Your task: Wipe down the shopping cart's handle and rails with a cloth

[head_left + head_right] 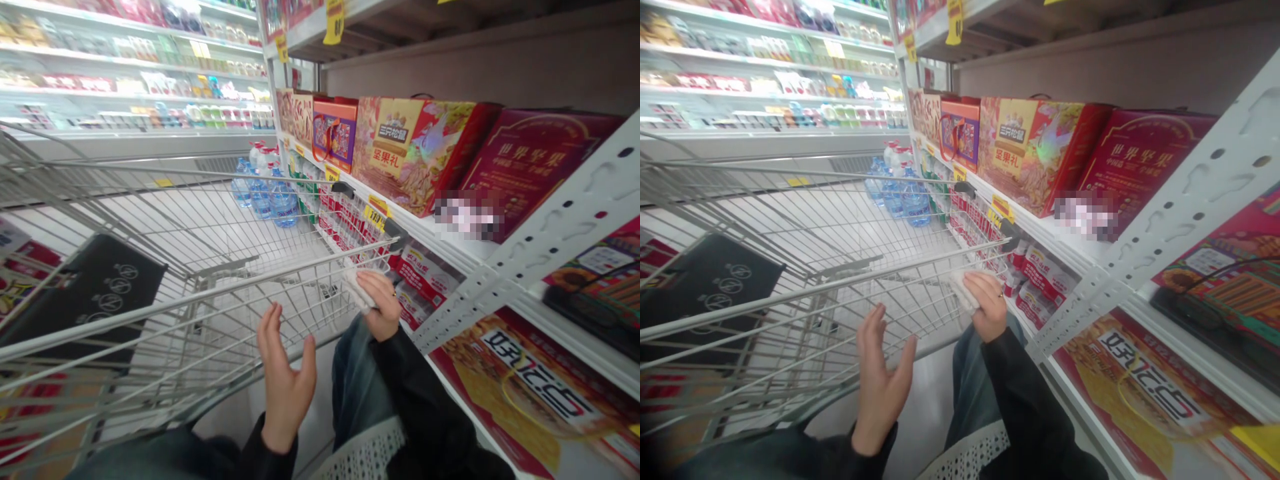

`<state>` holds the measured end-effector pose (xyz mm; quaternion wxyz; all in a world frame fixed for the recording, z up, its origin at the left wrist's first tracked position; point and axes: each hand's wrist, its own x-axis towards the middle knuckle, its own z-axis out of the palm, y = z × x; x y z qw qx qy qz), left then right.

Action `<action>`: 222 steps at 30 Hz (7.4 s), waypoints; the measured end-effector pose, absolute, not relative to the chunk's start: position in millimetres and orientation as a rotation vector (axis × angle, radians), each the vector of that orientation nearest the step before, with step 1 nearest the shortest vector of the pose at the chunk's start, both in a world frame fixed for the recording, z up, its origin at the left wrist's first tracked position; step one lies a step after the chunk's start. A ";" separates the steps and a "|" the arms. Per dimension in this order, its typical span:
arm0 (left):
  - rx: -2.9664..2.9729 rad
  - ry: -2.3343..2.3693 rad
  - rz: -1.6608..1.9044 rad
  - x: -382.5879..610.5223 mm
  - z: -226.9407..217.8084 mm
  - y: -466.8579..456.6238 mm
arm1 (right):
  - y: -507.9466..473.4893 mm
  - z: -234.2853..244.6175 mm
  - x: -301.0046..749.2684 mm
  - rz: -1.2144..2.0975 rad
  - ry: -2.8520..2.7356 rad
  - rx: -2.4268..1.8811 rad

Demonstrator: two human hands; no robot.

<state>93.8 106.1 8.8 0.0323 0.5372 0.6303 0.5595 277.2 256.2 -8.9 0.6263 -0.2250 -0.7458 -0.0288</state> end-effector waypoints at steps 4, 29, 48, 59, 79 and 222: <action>1.640 1.870 1.625 86.0 5.2 130.2 | 263.7 -10.3 275.2 -0.074 -1.651 -0.539; 1.703 1.935 1.544 68.9 1.3 120.4 | 268.6 -26.4 295.7 -0.034 -1.717 -0.561; 1.734 1.928 1.520 66.7 1.9 118.6 | 280.3 -12.1 304.2 -0.053 -1.634 -0.555; 1.727 1.934 1.527 67.0 3.1 119.9 | 277.7 -37.1 307.5 -0.045 -1.643 -0.628; 1.704 1.949 1.493 67.2 6.0 119.1 | 293.3 -23.3 320.1 -0.089 -1.626 -0.613; 1.741 1.916 1.469 64.3 2.8 110.4 | 264.0 33.1 312.1 -0.103 -1.448 -0.791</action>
